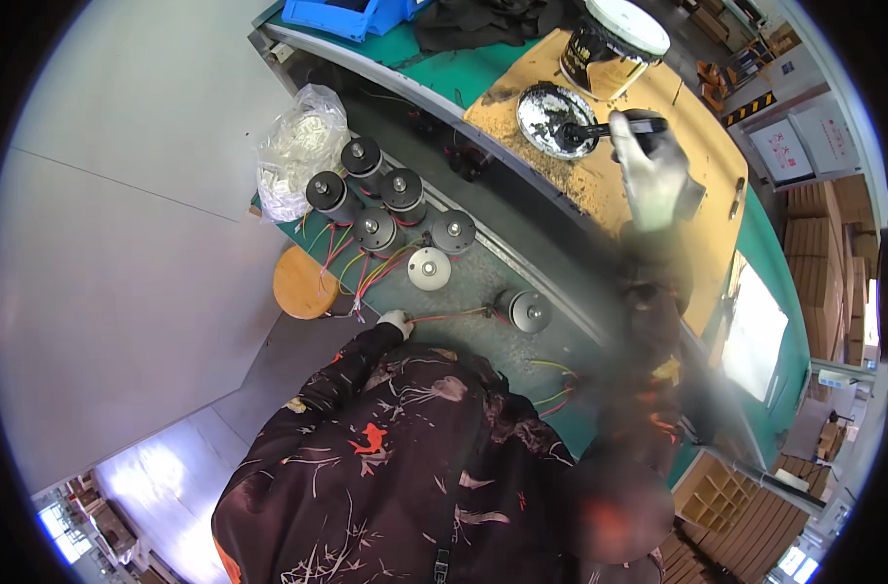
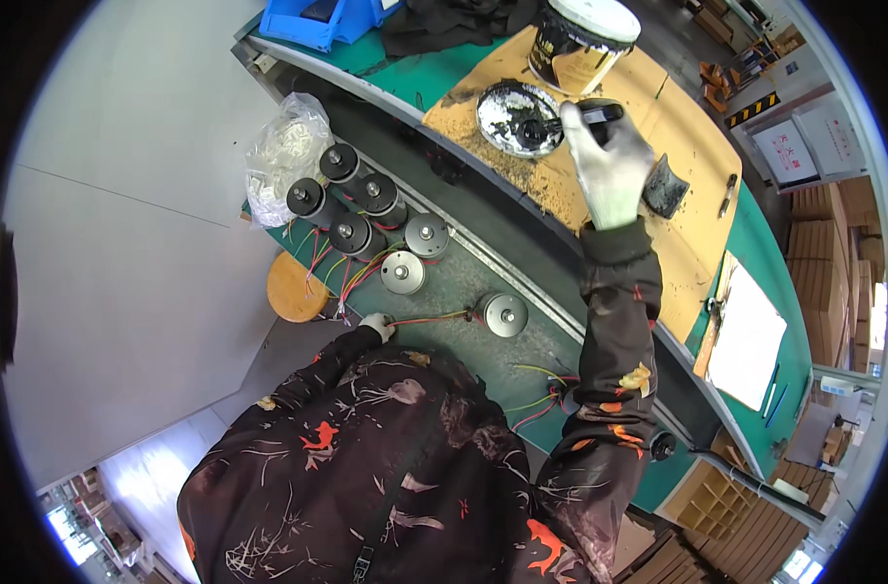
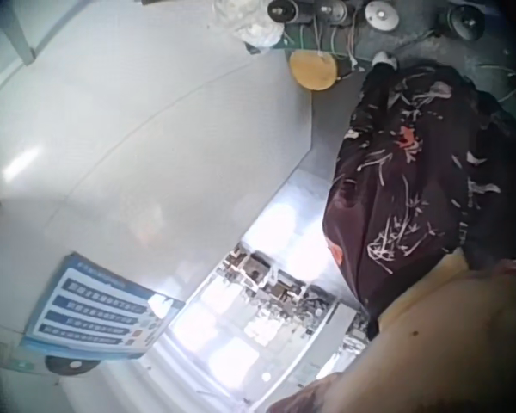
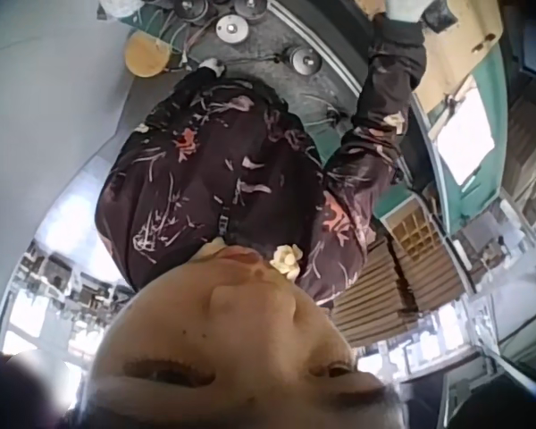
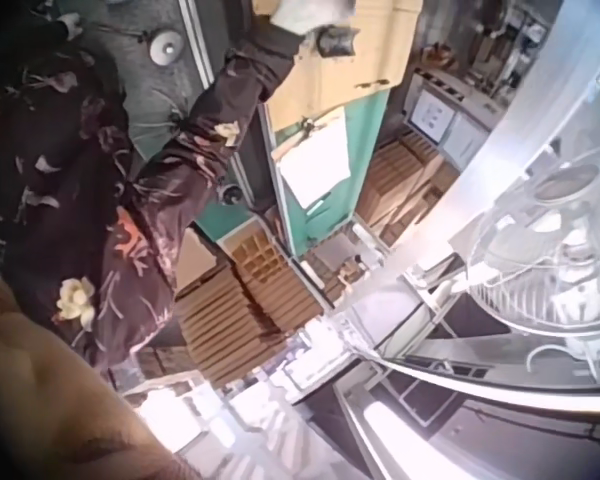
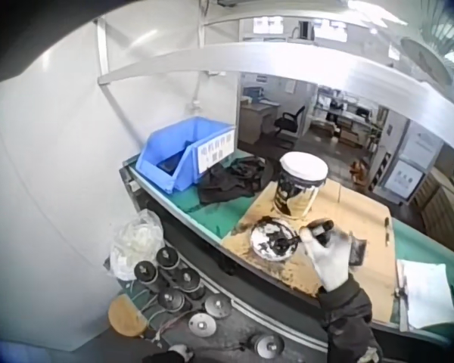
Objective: Transfer electronic components from a storage rack to an assembly line and arrange them for processing.
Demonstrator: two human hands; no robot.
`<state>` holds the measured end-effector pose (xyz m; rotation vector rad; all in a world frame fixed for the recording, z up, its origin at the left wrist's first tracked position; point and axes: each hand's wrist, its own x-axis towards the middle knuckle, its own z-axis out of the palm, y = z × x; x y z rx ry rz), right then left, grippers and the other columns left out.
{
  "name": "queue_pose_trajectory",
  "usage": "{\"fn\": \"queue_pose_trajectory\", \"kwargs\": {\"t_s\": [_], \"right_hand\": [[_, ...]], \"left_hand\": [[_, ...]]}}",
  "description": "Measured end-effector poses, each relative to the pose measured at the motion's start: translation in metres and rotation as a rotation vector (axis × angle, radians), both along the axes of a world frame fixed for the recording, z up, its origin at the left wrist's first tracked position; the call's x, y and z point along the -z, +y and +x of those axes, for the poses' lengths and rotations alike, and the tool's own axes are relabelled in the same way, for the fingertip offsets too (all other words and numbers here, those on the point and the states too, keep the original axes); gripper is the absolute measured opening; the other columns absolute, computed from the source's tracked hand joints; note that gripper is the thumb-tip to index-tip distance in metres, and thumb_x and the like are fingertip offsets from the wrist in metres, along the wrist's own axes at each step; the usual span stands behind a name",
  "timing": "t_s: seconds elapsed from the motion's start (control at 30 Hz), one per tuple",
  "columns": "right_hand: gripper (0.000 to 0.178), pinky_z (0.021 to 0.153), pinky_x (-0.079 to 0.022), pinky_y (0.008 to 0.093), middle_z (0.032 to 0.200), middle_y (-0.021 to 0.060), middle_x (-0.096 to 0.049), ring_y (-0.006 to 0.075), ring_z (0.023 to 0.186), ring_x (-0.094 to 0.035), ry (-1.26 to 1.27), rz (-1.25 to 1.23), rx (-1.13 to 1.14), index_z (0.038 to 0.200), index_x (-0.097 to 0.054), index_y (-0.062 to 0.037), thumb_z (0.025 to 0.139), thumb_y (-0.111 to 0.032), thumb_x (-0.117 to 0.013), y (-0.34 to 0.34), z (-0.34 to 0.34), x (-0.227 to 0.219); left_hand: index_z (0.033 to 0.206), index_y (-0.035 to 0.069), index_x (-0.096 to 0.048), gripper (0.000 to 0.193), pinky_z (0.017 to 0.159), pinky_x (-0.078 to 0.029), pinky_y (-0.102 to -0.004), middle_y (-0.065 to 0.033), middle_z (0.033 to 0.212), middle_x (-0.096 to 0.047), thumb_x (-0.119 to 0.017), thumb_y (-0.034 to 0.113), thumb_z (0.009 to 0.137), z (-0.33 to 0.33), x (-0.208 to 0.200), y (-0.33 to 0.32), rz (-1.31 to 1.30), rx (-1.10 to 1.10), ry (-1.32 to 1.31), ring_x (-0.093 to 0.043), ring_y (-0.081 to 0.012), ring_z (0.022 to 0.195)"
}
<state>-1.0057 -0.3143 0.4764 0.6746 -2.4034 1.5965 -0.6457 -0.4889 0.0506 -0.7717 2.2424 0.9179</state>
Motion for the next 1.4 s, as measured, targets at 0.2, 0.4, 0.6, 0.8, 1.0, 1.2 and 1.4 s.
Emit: {"fn": "queue_pose_trajectory", "kwargs": {"t_s": [0.2, 0.4, 0.6, 0.8, 1.0, 1.2, 1.4], "right_hand": [[0.012, 0.051, -0.040, 0.0186, 0.064, -0.0038, -0.059, 0.0022, 0.055, -0.048, 0.028, -0.037, 0.043, 0.085, -0.066, -0.0027, 0.083, -0.010, -0.074, 0.068, 0.100, 0.037], [0.017, 0.048, -0.037, 0.0198, 0.056, -0.0057, -0.053, 0.0013, 0.051, -0.044, -0.245, 0.070, 0.228, 0.080, -0.065, -0.0028, 0.083, -0.016, -0.074, 0.104, 0.136, 0.150], [0.016, 0.049, -0.038, 0.0194, 0.060, -0.0054, -0.056, 0.0008, 0.053, -0.046, -0.203, 0.031, 0.279, 0.081, -0.065, -0.0023, 0.083, -0.015, -0.075, 0.111, 0.144, 0.176], [0.017, 0.050, -0.039, 0.0195, 0.064, -0.0050, -0.057, 0.0010, 0.054, -0.046, -0.207, 0.036, 0.297, 0.084, -0.064, -0.0023, 0.085, -0.016, -0.074, 0.111, 0.140, 0.191], [0.018, 0.049, -0.039, 0.0199, 0.064, -0.0050, -0.056, 0.0012, 0.053, -0.046, -0.288, 0.002, 0.278, 0.083, -0.063, -0.0030, 0.085, -0.017, -0.075, 0.114, 0.140, 0.193], [0.019, 0.049, -0.041, 0.0202, 0.062, -0.0042, -0.056, 0.0018, 0.053, -0.050, -0.289, -0.020, 0.217, 0.084, -0.063, -0.0023, 0.085, -0.017, -0.074, 0.111, 0.143, 0.184], [0.019, 0.050, -0.041, 0.0196, 0.061, -0.0038, -0.057, 0.0017, 0.053, -0.049, -0.281, 0.023, 0.238, 0.086, -0.064, -0.0014, 0.085, -0.017, -0.074, 0.112, 0.144, 0.180]], "left_hand": [[0.100, 0.012, -0.071, 0.027, 0.077, -0.052, -0.0429, -0.0165, 0.086, -0.069, -0.065, 0.031, 0.082, 0.008, 0.024, -0.002, -0.023, -0.048, 0.075, -0.067, -0.0335, 0.086], [0.104, 0.011, -0.071, 0.032, 0.084, -0.051, -0.0423, -0.0176, 0.094, -0.070, -0.062, 0.030, 0.080, 0.010, 0.001, 0.001, 0.054, -0.124, 0.008, -0.067, -0.0338, 0.094], [0.104, 0.011, -0.071, 0.030, 0.069, -0.051, -0.0375, -0.0126, 0.078, -0.069, -0.066, 0.032, 0.084, 0.015, 0.005, 0.001, 0.051, -0.132, 0.008, -0.068, -0.0250, 0.074], [0.107, 0.011, -0.071, 0.031, 0.067, -0.050, -0.0373, -0.0114, 0.077, -0.069, -0.067, 0.031, 0.084, 0.016, 0.008, 0.001, 0.052, -0.118, 0.060, -0.067, -0.0237, 0.071], [0.109, 0.010, -0.069, 0.036, 0.083, -0.051, -0.0407, -0.0176, 0.095, -0.070, -0.063, 0.029, 0.080, 0.013, 0.000, 0.002, 0.095, -0.167, -0.019, -0.067, -0.0332, 0.094], [0.106, 0.010, -0.071, 0.031, 0.064, -0.049, -0.0344, -0.0082, 0.074, -0.068, -0.069, 0.030, 0.082, 0.019, 0.004, 0.000, 0.107, -0.205, 0.017, -0.065, -0.0183, 0.067], [0.105, 0.010, -0.071, 0.030, 0.064, -0.049, -0.0323, -0.0065, 0.075, -0.069, -0.070, 0.029, 0.082, 0.023, 0.017, -0.003, 0.063, -0.210, 0.046, -0.065, -0.0168, 0.067]]}}
